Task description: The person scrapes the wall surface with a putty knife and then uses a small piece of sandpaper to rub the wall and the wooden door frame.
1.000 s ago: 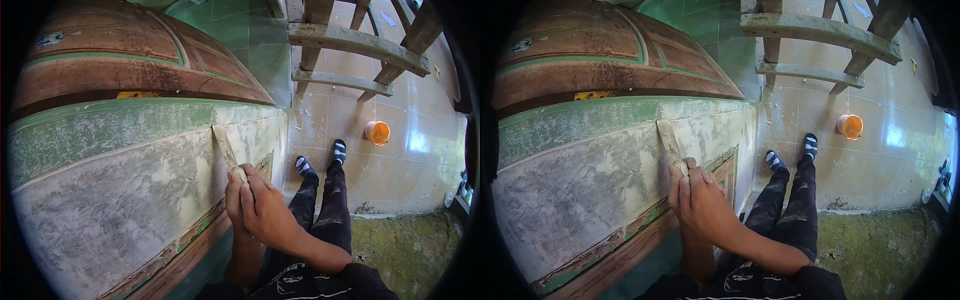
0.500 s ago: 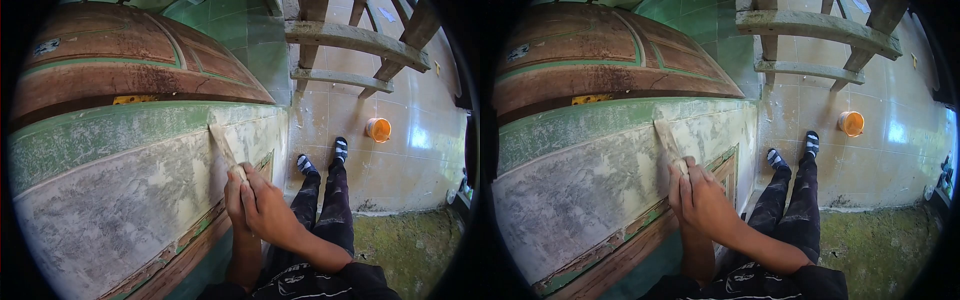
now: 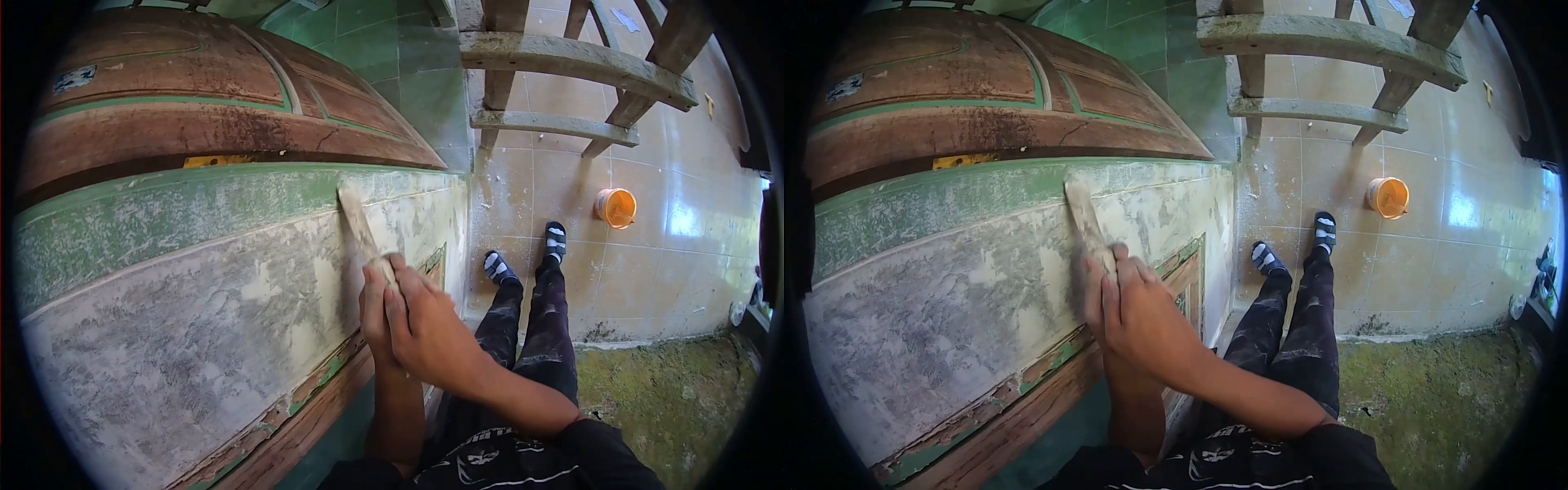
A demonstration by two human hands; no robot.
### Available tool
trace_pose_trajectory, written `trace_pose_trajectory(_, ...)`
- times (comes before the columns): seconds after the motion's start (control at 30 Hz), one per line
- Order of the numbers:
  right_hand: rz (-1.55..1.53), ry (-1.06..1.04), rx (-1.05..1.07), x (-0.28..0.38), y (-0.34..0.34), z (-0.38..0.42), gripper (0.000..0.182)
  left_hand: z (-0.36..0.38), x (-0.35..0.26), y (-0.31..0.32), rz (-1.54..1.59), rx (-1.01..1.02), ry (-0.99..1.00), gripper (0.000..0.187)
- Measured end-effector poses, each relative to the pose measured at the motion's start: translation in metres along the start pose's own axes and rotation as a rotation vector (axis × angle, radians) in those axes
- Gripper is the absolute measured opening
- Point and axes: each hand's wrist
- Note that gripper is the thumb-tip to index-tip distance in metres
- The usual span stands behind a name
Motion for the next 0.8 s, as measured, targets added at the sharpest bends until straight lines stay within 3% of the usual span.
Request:
trace_pose_trajectory(0.03,-0.008,0.015,0.009,0.001,-0.001,-0.007,0.044,-0.003,0.003,-0.001,-0.529,-0.016,0.221,0.045)
trace_pose_trajectory(0.17,-0.023,-0.010,-0.023,-0.001,-0.003,0.004,0.044,0.003,0.002,-0.001,-0.486,-0.027,0.064,0.051)
trace_pose_trajectory(0.27,-0.012,-0.063,-0.050,-0.009,0.008,0.010,0.044,0.015,-0.001,-0.007,0.550,0.070,-0.160,0.051)
trace_pose_trajectory(0.3,-0.011,-0.056,-0.049,-0.007,0.007,0.007,0.044,0.003,-0.005,-0.008,0.703,0.273,-0.121,0.051)
trace_pose_trajectory(0.33,-0.013,-0.025,-0.017,-0.003,0.003,0.000,0.044,-0.002,-0.009,-0.004,0.704,0.269,-0.123,0.051)
trace_pose_trajectory(0.4,-0.019,0.004,0.022,-0.002,0.004,-0.002,0.044,-0.005,-0.017,0.004,-0.126,0.101,-0.068,0.051)
trace_pose_trajectory(0.43,-0.009,-0.043,-0.020,-0.005,0.004,-0.001,0.044,0.000,0.007,0.003,-0.642,-0.065,0.246,0.051)
trace_pose_trajectory(0.47,0.002,-0.091,-0.067,-0.007,0.003,0.000,0.045,0.008,0.015,-0.007,-0.641,-0.064,0.250,0.051)
trace_pose_trajectory(0.53,0.001,-0.082,-0.068,-0.012,0.007,0.008,0.045,0.010,-0.002,-0.007,0.488,0.086,-0.239,0.051)
trace_pose_trajectory(0.57,-0.001,-0.070,-0.065,-0.013,0.007,0.011,0.045,0.011,0.003,-0.008,0.620,0.124,-0.231,0.052)
trace_pose_trajectory(0.8,-0.061,0.003,-0.008,-0.012,0.002,-0.003,0.044,0.014,0.000,-0.003,0.520,0.007,-0.262,0.049)
Point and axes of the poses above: each hand's wrist, its own z-axis away from the middle knuckle, its own y-axis out of the palm, x = y × z, and after that the axes turned 9 degrees about z, right-handed
